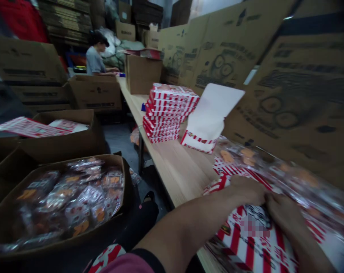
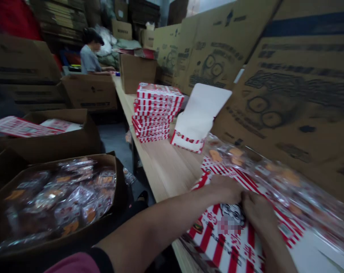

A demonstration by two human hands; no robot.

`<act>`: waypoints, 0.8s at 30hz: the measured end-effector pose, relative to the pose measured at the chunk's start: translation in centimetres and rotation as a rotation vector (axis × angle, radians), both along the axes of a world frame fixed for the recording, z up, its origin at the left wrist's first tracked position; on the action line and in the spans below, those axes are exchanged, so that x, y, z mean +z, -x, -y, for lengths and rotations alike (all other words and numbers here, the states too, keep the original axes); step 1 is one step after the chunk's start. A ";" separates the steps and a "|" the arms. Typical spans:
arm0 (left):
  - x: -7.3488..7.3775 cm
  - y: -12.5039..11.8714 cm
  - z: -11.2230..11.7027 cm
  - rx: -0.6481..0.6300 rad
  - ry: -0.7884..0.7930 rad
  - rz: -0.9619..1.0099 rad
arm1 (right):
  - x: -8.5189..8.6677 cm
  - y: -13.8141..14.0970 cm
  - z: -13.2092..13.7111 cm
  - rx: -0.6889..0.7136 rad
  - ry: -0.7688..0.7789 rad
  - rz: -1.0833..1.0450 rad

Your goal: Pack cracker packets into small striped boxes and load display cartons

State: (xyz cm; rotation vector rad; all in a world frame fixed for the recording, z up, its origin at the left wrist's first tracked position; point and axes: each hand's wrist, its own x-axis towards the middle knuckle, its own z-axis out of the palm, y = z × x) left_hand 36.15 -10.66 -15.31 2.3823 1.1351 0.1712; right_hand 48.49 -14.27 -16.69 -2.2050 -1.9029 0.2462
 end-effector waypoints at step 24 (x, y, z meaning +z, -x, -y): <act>-0.2 0.3 1.2 0.105 -0.188 -0.141 | 0.8 2.3 1.9 -0.098 -0.016 0.038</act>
